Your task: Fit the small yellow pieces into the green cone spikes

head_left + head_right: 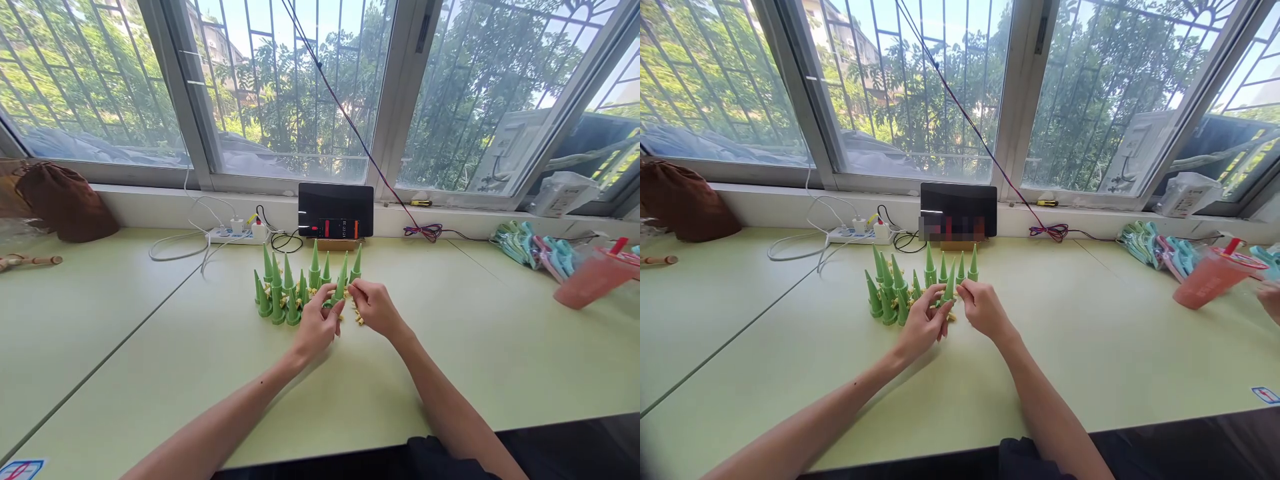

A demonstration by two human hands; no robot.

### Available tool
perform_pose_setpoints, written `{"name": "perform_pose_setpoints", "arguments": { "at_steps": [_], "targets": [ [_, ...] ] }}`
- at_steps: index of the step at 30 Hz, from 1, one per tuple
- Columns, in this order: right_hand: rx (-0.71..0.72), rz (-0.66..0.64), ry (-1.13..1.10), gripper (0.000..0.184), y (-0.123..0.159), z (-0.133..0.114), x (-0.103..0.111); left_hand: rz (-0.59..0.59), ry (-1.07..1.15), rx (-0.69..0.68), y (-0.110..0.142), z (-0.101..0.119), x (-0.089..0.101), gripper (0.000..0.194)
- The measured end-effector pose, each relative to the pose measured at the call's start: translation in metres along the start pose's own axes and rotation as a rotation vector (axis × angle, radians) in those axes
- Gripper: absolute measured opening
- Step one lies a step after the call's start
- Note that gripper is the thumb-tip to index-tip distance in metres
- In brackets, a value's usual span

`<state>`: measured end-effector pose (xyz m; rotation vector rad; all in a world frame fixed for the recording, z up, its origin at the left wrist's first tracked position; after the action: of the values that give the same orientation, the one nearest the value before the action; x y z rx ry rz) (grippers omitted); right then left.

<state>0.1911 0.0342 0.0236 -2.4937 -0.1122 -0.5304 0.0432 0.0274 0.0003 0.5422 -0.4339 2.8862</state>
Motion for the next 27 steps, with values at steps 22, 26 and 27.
{"name": "perform_pose_setpoints", "arguments": {
  "at_steps": [22, 26, 27],
  "targets": [
    [0.044, 0.025, -0.107, 0.024, -0.001, -0.008, 0.003, 0.042, 0.051, 0.03, -0.002, 0.005, 0.003, 0.041],
    [0.05, 0.025, -0.106, 0.021, -0.002, -0.006, 0.002, 0.046, 0.031, 0.027, -0.002, 0.004, 0.002, 0.041],
    [0.05, 0.027, -0.108, 0.02, -0.002, -0.005, 0.002, 0.047, 0.027, 0.027, -0.001, 0.003, 0.003, 0.041]
  ]
}}
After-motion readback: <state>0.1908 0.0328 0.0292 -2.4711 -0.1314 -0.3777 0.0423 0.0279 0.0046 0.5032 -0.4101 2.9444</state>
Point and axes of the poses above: each hand's wrist, its own y-axis away from the middle knuckle, its own x-axis out of the back of the hand, z = x × y, the point moved 3 cm from there along -y, towards the middle knuckle, and after that the axes turned 13 degrees about -y, right-handed, at the moved point
